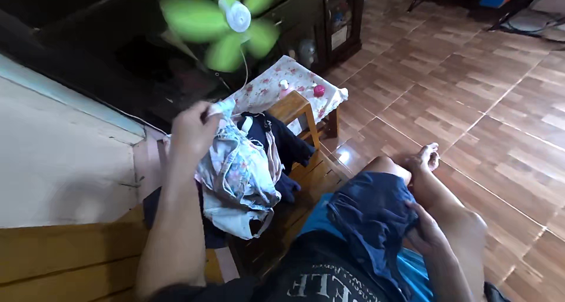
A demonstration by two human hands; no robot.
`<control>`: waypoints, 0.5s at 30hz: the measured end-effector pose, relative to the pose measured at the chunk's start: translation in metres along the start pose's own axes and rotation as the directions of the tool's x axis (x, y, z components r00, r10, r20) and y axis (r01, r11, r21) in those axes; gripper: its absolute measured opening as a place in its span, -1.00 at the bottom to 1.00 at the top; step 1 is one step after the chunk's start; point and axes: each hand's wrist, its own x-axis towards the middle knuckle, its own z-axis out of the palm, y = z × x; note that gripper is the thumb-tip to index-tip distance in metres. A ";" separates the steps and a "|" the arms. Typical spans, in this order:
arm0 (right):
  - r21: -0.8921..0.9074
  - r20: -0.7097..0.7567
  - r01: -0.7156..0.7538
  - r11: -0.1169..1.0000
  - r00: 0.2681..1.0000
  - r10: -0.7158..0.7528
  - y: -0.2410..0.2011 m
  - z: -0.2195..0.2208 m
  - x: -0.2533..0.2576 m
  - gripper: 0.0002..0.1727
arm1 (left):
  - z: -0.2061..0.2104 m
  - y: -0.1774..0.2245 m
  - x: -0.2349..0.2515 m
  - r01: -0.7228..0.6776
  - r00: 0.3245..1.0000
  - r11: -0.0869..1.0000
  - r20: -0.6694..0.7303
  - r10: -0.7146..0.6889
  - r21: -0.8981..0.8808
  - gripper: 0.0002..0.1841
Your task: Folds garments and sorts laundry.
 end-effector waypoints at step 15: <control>-0.259 0.410 0.738 0.623 0.668 -0.621 -0.029 0.095 -0.072 -0.56 | 0.122 0.151 -0.122 -0.119 0.596 0.634 0.456 0.661 -0.764 -0.76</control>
